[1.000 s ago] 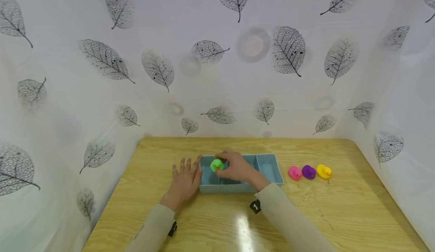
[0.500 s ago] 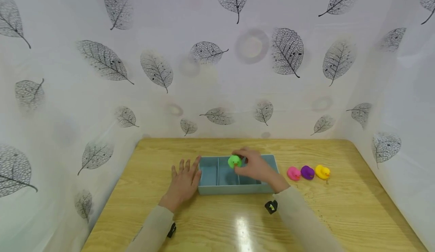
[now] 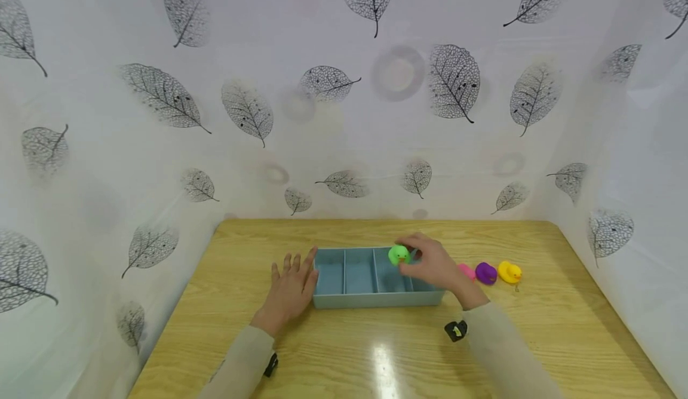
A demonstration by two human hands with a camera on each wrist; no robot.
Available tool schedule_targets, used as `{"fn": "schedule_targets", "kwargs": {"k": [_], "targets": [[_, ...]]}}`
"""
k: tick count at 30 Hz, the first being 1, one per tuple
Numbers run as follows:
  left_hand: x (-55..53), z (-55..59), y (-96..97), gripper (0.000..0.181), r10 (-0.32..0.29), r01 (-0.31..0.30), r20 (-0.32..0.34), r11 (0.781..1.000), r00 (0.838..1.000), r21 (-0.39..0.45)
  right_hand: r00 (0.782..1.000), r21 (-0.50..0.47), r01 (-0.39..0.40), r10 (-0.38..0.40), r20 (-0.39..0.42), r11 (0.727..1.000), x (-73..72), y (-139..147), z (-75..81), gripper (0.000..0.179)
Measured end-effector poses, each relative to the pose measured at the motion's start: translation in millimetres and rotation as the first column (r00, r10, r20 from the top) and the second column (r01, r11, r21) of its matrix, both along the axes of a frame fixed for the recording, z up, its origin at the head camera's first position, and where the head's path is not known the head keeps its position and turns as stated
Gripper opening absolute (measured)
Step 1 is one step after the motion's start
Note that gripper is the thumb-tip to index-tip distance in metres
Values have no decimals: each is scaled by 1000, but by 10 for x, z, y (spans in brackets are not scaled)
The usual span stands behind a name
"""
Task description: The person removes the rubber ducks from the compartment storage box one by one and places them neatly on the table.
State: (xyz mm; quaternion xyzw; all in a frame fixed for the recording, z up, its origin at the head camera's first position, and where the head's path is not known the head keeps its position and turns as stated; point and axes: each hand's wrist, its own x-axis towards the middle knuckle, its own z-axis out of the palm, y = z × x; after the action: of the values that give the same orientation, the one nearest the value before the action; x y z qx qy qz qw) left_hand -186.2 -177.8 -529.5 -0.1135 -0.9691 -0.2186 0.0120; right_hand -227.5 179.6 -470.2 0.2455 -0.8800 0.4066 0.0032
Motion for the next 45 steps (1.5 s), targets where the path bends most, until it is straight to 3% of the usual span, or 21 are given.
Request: {"fn": "schedule_targets", "kwargs": {"k": [25,34,45], "targets": [[-12,-34,-11,60,-3,3,2,1000,1000,2,991,43,131,-131,-17,990,27,802,34,49],[-10,-34,-17,60,-3,3,-2,1000,1000,-4,979,65,202,-198,-51,977,55,1084,93,49],[-4,-6,-1,60,-9,9,0,1000,1000,10,960,115,280,-274,-62,953,145,1486,53,50]]}}
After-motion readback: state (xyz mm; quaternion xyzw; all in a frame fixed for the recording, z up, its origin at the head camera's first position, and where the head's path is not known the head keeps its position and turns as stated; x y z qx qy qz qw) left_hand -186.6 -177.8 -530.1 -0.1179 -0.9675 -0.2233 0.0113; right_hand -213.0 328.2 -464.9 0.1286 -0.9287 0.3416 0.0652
